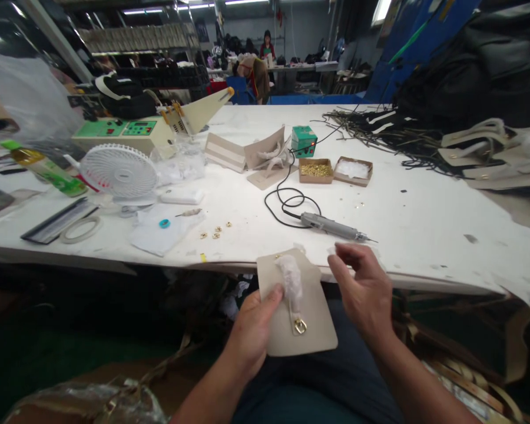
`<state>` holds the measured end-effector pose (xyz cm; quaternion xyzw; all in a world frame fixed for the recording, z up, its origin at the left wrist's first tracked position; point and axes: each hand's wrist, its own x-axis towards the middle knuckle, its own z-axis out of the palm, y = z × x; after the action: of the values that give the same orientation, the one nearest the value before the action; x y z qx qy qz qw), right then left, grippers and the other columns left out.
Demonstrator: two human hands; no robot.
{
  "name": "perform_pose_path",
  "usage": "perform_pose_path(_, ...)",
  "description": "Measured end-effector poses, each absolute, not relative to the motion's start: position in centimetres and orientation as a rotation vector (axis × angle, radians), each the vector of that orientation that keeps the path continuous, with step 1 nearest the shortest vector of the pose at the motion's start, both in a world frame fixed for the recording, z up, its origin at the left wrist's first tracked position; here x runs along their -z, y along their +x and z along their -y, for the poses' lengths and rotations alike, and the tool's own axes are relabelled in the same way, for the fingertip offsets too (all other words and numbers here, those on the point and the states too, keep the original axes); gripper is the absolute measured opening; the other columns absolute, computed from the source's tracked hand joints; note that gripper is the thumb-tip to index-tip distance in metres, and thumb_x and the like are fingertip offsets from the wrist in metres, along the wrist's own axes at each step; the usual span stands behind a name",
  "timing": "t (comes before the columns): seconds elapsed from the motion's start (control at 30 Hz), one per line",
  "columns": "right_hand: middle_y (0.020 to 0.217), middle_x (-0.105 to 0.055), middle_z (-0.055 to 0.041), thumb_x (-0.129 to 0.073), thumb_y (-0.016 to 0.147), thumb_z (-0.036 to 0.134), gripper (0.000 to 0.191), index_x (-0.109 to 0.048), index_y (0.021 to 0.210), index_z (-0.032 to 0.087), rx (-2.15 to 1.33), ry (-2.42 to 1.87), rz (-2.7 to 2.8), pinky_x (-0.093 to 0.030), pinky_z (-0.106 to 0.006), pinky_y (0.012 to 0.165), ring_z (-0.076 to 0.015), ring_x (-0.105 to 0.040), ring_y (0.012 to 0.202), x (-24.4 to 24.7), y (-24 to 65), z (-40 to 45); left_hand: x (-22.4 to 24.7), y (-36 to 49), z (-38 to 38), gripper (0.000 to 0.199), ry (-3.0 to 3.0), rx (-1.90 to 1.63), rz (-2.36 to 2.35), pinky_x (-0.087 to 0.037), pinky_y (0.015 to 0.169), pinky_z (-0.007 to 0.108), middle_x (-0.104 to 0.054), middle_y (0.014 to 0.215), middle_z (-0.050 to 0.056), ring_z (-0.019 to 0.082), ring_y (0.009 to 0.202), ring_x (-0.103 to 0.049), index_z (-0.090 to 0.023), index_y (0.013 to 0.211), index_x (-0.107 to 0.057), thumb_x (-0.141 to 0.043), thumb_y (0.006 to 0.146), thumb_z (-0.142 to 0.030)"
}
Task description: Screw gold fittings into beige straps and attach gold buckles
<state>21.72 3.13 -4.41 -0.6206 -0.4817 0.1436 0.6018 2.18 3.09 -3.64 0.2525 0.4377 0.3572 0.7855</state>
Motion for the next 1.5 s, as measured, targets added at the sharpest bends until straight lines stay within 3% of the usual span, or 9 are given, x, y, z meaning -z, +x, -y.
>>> perform_pose_path(0.07,0.092,-0.072,-0.005,-0.074,0.094,0.025,0.008,-0.075,0.1,0.022,-0.254,-1.287,1.478,-0.055,-0.032,0.074,-0.0194,-0.068,0.084,4.1,21.3,-1.1,3.1,2.4,-3.5,0.055,0.501,-0.828,-0.941,-0.063,0.078,0.039,-0.082,0.093,0.014,0.031,0.083,-0.079,-0.01,0.117,-0.076,-0.085,0.08,-0.05)
perform_pose_path(0.2,0.093,-0.073,-0.0054,-0.077,0.092,0.023,0.016,-0.076,0.108,0.023,-0.341,-1.206,1.819,-0.054,-0.032,0.07,-0.0198,-0.067,0.083,4.3,20.2,1.4,2.7,2.8,-3.7,0.053,0.533,-0.933,-0.962,-0.063,0.073,0.037,-0.082,0.094,0.014,0.03,0.082,-0.078,-0.009,0.116,-0.076,-0.084,0.082,-0.048)
perform_pose_path(0.47,0.086,-0.072,-0.0004,-0.075,0.091,0.015,0.01,-0.071,0.092,0.024,-0.524,-1.296,1.645,-0.054,-0.027,0.071,-0.0163,-0.068,0.078,4.6,18.0,1.7,4.1,1.6,-3.3,0.056,0.891,-1.01,-1.168,-0.055,0.066,0.028,-0.079,0.085,0.011,0.023,0.076,-0.071,-0.01,0.107,-0.078,-0.076,0.086,-0.061)
perform_pose_path(0.6,0.095,-0.074,-0.0027,-0.071,0.094,0.011,0.018,-0.071,0.108,0.023,-0.447,-1.169,1.712,-0.056,-0.026,0.076,-0.0162,-0.07,0.084,4.3,17.8,1.7,3.9,1.3,-3.5,0.052,0.89,-1.04,-1.131,-0.054,0.068,0.026,-0.076,0.083,0.008,0.02,0.076,-0.069,-0.01,0.107,-0.077,-0.076,0.088,-0.059)
perform_pose_path(0.8,0.1,-0.073,-0.0073,-0.07,0.097,0.013,0.029,-0.071,0.125,0.022,-0.42,-1.012,1.887,-0.057,-0.027,0.073,-0.0176,-0.07,0.086,4.7,18.8,1.1,3.2,1.8,-3.1,0.054,0.749,-1.02,-1.001,-0.049,0.055,0.025,-0.075,0.082,0.008,0.017,0.063,-0.063,-0.01,0.112,-0.075,-0.077,0.086,-0.057)
perform_pose_path(1.1,0.088,-0.076,-0.0053,-0.073,0.094,0.01,0.023,-0.076,0.114,0.021,-0.185,-1.071,1.845,-0.056,-0.029,0.065,-0.0176,-0.069,0.073,4.5,18.5,1.1,3.3,1.7,-3.1,0.049,0.881,-1.029,-1.055,-0.054,0.071,0.028,-0.076,0.085,0.008,0.019,0.077,-0.068,-0.011,0.11,-0.077,-0.071,0.092,-0.057)
perform_pose_path(1.5,0.092,-0.076,-0.0052,-0.075,0.093,0.013,0.021,-0.078,0.112,0.023,-0.171,-1.179,1.669,-0.059,-0.03,0.068,-0.0183,-0.071,0.076,5.5,16.8,1.9,3.1,2.4,-2.9,0.054,0.891,-1.112,-1.145,-0.055,0.067,0.027,-0.077,0.084,0.009,0.021,0.075,-0.069,-0.009,0.109,-0.078,-0.073,0.09,-0.059)
